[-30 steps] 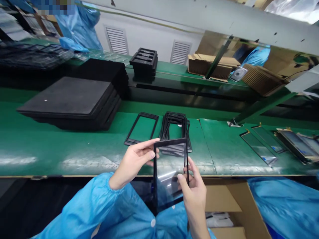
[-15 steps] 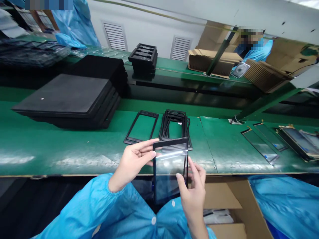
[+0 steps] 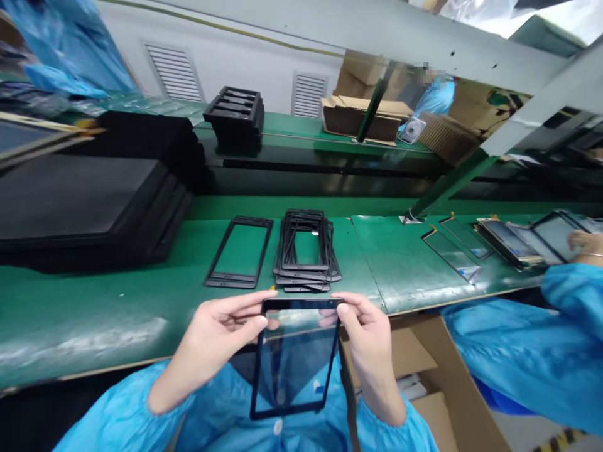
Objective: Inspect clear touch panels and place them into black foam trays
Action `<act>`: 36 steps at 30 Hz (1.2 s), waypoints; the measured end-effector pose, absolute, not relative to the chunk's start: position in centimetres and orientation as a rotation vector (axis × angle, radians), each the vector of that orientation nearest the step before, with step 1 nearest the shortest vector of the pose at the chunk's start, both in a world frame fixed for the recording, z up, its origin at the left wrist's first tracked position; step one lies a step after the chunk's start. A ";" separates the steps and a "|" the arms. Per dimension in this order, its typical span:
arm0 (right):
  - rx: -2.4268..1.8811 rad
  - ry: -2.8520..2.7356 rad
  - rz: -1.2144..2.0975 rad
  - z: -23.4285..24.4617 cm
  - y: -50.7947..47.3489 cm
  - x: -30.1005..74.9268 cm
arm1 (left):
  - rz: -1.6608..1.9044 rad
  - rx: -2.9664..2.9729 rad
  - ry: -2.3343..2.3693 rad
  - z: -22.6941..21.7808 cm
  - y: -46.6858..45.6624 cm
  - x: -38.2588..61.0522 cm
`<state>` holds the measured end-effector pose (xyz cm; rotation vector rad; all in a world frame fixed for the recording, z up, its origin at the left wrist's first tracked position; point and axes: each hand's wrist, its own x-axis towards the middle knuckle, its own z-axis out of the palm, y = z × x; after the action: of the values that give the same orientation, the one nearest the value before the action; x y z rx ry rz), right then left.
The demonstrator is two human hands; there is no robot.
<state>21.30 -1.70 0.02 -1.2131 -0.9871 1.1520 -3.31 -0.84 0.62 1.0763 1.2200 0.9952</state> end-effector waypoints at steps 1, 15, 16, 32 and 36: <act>-1.209 -0.982 1.154 0.0 -1.8 21.2 | 0.996 1.076 1.224 0.4 -0.9 -3.4; -1.118 -1.034 1.329 -0.7 -1.4 19.7 | 0.548 2.002 1.121 2.7 0.4 -1.8; -1.118 -1.036 1.366 -0.8 -1.4 20.2 | 0.493 1.946 1.077 2.9 0.5 -1.7; -1.259 -0.667 1.288 -3.2 -3.1 24.2 | 1.042 1.013 1.268 0.6 -1.3 -1.8; -1.295 -0.744 1.209 -2.4 -3.8 24.4 | 1.068 0.986 1.277 0.7 -1.6 -1.8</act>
<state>24.41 -3.80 -2.43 -1.2955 -0.7443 1.2093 -1.77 -1.58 0.71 0.9858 1.2770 1.0685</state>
